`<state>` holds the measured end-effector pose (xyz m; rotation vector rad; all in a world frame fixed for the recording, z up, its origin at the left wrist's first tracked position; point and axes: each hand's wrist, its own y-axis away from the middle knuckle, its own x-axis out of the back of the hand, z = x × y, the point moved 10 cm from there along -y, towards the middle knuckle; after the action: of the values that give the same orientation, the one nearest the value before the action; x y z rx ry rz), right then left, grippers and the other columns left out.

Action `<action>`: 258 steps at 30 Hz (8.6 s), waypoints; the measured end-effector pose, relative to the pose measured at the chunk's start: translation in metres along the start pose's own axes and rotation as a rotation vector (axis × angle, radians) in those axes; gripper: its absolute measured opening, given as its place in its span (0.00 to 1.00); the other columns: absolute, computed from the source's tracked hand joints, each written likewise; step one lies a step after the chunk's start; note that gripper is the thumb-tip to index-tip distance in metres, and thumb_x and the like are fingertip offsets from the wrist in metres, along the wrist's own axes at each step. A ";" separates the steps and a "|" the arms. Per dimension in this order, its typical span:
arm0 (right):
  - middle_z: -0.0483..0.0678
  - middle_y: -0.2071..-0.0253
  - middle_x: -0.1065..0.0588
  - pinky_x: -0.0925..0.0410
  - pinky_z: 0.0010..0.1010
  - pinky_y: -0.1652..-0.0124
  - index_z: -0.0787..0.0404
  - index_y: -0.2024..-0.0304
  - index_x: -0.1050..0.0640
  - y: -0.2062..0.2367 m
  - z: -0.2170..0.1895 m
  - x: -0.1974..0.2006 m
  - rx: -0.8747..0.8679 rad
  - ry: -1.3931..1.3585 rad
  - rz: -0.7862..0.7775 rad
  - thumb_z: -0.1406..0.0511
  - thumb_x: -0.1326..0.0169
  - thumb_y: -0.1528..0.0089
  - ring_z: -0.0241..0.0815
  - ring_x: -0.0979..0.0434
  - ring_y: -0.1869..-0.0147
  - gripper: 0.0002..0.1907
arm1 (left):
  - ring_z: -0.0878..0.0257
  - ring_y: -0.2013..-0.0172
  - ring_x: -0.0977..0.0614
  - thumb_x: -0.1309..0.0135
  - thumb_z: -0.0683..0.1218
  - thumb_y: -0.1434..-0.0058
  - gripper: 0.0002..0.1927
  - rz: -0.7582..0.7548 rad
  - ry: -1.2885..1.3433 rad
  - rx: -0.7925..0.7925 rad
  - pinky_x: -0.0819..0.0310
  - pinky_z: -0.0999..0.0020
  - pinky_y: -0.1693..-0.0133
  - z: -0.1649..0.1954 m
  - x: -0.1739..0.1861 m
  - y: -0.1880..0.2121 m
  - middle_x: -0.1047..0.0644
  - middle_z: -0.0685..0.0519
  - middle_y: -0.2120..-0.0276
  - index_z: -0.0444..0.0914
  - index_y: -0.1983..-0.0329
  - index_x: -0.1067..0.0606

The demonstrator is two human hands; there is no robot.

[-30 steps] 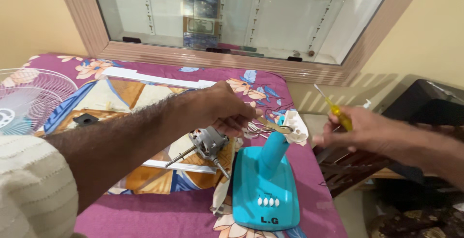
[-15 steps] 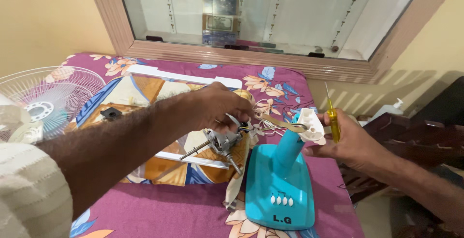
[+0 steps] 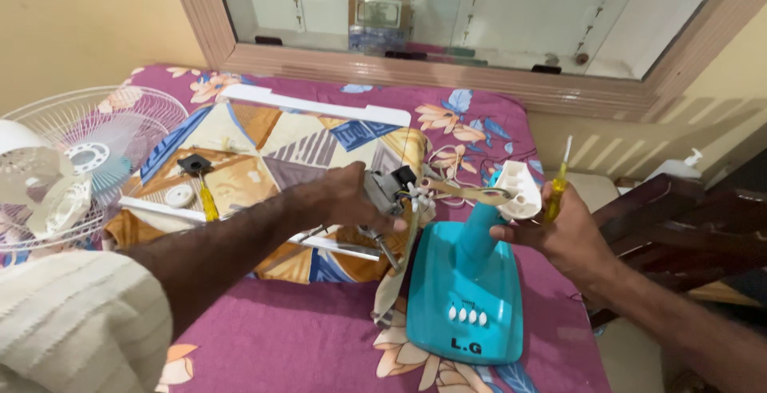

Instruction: The person uses a screwdriver to adjust and tighten components on the motor and base of a disassembled electric fan. They repeatedly connect and disconnect the motor from the fan base, manipulating wires and securing parts with the screwdriver.

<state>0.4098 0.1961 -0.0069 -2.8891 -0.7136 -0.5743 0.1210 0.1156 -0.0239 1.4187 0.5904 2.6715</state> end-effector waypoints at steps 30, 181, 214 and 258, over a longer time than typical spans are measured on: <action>0.58 0.66 0.18 0.25 0.42 0.56 0.66 0.49 0.31 -0.084 -0.085 -0.101 -0.159 1.008 -0.230 0.62 0.29 0.57 0.53 0.16 0.58 0.38 | 0.59 0.62 0.11 0.41 0.41 0.38 0.22 0.039 0.255 -0.534 0.14 0.70 0.62 -0.092 0.052 0.042 0.17 0.49 0.59 0.50 0.41 0.27; 0.55 0.61 0.20 0.24 0.44 0.57 0.60 0.46 0.32 -0.104 -0.128 -0.205 -0.043 1.314 -0.583 0.55 0.29 0.63 0.53 0.17 0.55 0.45 | 0.34 0.43 0.26 0.31 0.67 0.54 0.66 0.499 0.667 0.396 0.23 0.51 0.47 -0.126 0.079 0.055 0.43 0.33 0.38 0.24 0.31 0.55; 0.59 0.58 0.20 0.25 0.46 0.55 0.67 0.44 0.38 -0.100 -0.089 -0.222 0.033 1.304 -0.555 0.51 0.26 0.62 0.57 0.18 0.51 0.53 | 0.50 0.62 0.15 0.33 0.59 0.51 0.33 0.168 0.715 0.310 0.19 0.64 0.68 -0.152 0.067 0.045 0.17 0.36 0.55 0.25 0.59 0.24; 0.61 0.67 0.25 0.29 0.47 0.61 0.67 0.53 0.38 -0.067 -0.128 -0.199 0.357 0.803 -0.568 0.62 0.33 0.54 0.56 0.21 0.59 0.35 | 0.71 0.80 0.23 0.26 0.55 0.54 0.20 -0.466 0.888 0.273 0.37 0.79 0.82 -0.151 0.032 -0.013 0.17 0.55 0.71 0.40 0.65 0.19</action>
<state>0.1731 0.1456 0.0353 -1.8491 -1.2881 -1.3727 -0.0209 0.0891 -0.0791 -0.0213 1.1807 2.7427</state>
